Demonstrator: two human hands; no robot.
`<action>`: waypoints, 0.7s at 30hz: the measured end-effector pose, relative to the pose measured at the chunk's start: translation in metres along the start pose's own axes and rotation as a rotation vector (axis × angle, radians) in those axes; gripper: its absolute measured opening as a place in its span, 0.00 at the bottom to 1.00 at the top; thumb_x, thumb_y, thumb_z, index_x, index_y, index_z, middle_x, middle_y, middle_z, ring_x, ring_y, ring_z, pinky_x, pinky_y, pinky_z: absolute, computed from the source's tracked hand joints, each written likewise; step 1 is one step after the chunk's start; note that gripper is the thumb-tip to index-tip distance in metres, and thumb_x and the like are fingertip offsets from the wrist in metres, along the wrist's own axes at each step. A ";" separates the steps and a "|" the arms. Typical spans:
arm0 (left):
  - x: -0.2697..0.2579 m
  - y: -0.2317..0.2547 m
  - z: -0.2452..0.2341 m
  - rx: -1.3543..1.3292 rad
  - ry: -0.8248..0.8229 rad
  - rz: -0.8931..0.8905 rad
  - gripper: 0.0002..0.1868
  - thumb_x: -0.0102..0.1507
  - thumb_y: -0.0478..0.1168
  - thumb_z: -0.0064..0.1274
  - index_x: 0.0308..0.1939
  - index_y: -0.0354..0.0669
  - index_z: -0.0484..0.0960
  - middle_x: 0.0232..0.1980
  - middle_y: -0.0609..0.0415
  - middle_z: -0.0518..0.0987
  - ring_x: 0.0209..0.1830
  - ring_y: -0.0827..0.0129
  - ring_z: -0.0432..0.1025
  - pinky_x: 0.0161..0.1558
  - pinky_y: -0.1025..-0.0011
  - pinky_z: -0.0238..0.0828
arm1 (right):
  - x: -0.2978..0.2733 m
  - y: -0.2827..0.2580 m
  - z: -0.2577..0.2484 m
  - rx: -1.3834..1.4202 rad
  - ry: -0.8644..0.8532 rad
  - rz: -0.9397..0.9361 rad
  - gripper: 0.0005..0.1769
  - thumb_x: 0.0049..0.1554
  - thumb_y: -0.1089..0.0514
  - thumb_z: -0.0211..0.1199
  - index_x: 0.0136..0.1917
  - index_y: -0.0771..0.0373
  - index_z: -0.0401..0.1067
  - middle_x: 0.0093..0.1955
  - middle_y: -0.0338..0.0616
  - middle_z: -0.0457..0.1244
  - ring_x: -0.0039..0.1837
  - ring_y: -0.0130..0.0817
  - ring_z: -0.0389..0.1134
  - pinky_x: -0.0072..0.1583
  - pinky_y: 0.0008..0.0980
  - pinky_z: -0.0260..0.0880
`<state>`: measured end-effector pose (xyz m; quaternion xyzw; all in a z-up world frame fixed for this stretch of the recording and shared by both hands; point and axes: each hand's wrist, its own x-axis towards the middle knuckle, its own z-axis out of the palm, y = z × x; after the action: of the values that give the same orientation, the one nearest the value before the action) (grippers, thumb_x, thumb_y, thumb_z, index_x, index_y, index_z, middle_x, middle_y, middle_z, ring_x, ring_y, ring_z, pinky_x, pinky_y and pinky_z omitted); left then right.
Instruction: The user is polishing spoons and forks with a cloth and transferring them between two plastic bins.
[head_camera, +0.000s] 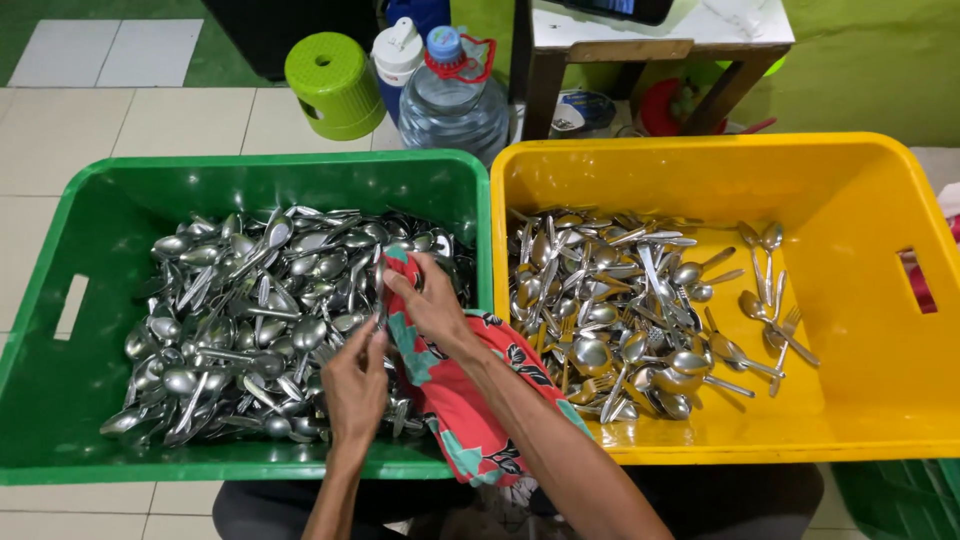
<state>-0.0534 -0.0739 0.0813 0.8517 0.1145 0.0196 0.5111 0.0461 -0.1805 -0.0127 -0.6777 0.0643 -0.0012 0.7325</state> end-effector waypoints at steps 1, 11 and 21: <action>0.007 -0.016 0.002 0.002 -0.005 0.004 0.17 0.71 0.34 0.45 0.63 0.34 0.79 0.33 0.40 0.85 0.21 0.70 0.65 0.31 0.71 0.66 | -0.002 -0.018 -0.004 0.002 0.006 -0.001 0.26 0.55 0.48 0.70 0.63 0.59 0.72 0.53 0.53 0.70 0.59 0.44 0.71 0.61 0.45 0.70; 0.057 -0.032 -0.001 -0.195 -0.099 0.067 0.27 0.71 0.59 0.37 0.54 0.37 0.73 0.51 0.36 0.73 0.54 0.49 0.65 0.61 0.51 0.58 | -0.014 -0.034 -0.004 0.469 -0.177 0.215 0.11 0.56 0.51 0.73 0.48 0.57 0.78 0.39 0.34 0.69 0.45 0.22 0.70 0.53 0.24 0.70; 0.067 0.017 0.020 -0.569 -0.026 -0.101 0.33 0.70 0.59 0.33 0.65 0.38 0.70 0.63 0.37 0.71 0.63 0.51 0.63 0.67 0.52 0.57 | -0.021 -0.030 0.005 -0.369 0.134 -0.483 0.16 0.67 0.56 0.53 0.66 0.59 0.68 0.49 0.52 0.60 0.54 0.58 0.68 0.57 0.46 0.70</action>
<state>0.0180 -0.0842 0.0807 0.6676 0.1401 0.0147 0.7310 0.0285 -0.1767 0.0194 -0.7934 -0.0514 -0.2082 0.5696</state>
